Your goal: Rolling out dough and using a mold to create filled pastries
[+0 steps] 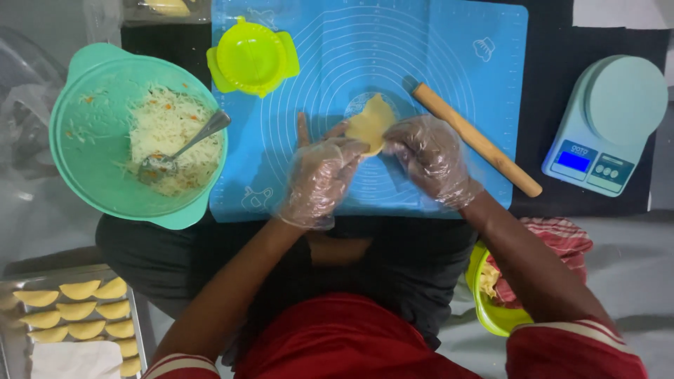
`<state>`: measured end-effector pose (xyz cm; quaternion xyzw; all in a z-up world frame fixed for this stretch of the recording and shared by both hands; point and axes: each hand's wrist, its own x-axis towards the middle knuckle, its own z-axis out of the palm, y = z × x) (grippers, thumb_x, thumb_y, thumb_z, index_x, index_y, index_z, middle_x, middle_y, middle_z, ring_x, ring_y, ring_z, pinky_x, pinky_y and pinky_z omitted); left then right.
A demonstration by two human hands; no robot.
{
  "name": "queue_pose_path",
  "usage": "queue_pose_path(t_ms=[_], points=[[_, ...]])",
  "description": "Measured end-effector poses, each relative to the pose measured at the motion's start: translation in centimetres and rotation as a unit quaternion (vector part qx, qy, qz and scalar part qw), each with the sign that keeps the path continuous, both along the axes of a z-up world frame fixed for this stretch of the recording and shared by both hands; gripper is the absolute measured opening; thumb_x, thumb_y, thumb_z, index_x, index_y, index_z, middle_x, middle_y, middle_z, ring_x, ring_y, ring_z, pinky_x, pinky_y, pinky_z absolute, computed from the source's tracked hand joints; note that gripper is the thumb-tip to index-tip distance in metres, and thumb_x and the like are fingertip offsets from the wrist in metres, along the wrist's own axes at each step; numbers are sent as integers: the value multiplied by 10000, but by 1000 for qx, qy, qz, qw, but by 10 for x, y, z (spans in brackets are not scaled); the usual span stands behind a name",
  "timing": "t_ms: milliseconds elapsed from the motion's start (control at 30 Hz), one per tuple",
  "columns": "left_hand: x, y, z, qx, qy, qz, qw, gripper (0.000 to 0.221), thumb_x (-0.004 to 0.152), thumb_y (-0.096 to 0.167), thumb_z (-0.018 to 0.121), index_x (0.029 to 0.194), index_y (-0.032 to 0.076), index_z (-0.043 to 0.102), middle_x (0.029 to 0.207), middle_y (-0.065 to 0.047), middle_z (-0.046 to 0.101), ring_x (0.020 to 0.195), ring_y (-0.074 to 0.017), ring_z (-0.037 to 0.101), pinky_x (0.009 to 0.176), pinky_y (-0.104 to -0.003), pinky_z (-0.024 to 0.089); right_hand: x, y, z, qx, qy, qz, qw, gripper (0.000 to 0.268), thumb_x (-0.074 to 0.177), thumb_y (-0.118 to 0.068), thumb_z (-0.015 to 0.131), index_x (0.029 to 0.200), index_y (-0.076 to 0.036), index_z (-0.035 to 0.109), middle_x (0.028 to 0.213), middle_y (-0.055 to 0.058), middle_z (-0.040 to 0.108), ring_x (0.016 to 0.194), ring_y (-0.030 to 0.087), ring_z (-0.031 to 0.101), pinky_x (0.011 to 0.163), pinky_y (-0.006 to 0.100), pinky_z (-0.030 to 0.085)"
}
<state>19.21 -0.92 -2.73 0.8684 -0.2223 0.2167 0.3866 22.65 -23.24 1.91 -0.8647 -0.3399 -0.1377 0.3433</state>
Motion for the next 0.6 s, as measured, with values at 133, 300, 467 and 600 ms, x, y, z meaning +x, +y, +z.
queue_pose_path(t_ms=[133, 300, 467, 600], points=[[-2, -2, 46, -95, 39, 10, 995, 123, 873, 147, 837, 987, 145, 792, 962, -77, 795, 1052, -322, 756, 1063, -561, 469, -5, 8, 8, 41, -8, -7, 999, 571, 907, -574, 669, 1211, -98, 756, 940, 112, 692, 844, 367, 680, 709, 482, 581], [2, -1, 64, -113, 39, -5, 993, 161, 885, 228, 841, 1037, 192, 802, 980, -60, 787, 957, -293, 778, 869, -403, 614, -10, -4, -14, -6, -56, -57, 997, 248, 921, -300, 823, 1097, -127, 800, 954, 84, 715, 864, 309, 695, 729, 426, 598], [5, 0, 66, -105, -31, -40, 993, 73, 946, 107, 768, 1012, 108, 799, 872, -120, 773, 853, -351, 769, 1035, -551, 504, -23, 14, 28, 100, -41, -50, 993, 147, 977, -103, 757, 1110, -42, 745, 1034, 168, 722, 919, 411, 713, 751, 521, 586], [-11, 3, 75, -118, -21, -48, 992, 151, 1003, 147, 709, 1126, 172, 793, 852, -129, 748, 802, -307, 764, 965, -498, 575, -42, 24, 49, 154, -3, -53, 987, 86, 1016, -66, 698, 1046, 15, 708, 1014, 186, 735, 927, 443, 725, 771, 527, 581]])
